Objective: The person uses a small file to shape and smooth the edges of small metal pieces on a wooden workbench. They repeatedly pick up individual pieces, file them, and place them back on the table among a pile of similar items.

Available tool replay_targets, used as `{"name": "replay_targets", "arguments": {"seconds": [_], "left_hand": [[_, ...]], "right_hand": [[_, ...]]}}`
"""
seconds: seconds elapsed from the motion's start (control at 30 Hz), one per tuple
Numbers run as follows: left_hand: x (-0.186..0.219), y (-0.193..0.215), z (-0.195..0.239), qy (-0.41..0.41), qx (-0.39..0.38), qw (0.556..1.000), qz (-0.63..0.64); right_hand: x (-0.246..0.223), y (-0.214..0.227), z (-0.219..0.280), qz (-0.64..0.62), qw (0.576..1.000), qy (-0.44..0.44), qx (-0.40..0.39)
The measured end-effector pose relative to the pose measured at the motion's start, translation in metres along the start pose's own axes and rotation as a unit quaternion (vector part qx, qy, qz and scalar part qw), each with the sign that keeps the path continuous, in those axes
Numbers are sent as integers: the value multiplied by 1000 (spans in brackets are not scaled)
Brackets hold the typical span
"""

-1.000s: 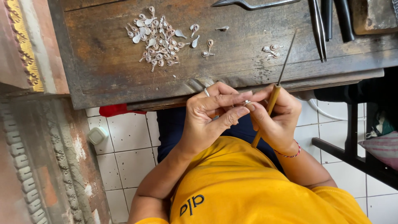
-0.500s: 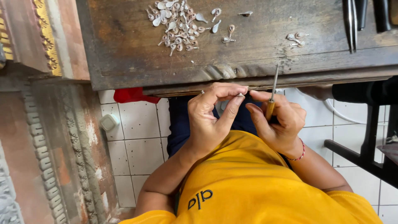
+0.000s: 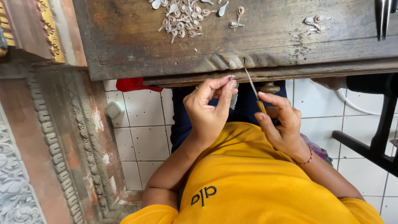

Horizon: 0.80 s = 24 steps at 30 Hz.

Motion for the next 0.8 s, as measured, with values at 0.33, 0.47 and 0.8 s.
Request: {"name": "replay_targets", "arguments": {"seconds": [0.33, 0.47, 0.8], "left_hand": [[-1, -9, -3, -55, 46, 987, -142], [-1, -13, -1, -72, 44, 982, -169], [11, -20, -14, -100, -39, 966, -235]], "right_hand": [[12, -5, -9, -131, 990, -49, -23], [24, -10, -2, -201, 977, -68, -25], [36, -15, 4, -233, 968, -86, -29]]}}
Point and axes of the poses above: each hand's wrist, its own z-axis away from the middle knuckle, its own y-axis out of the back of the hand, x = y × z, the point moved 9 cm from there along -z, towards the middle knuckle, and after that the axes turned 6 degrees about -x, right-handed, at the moved point
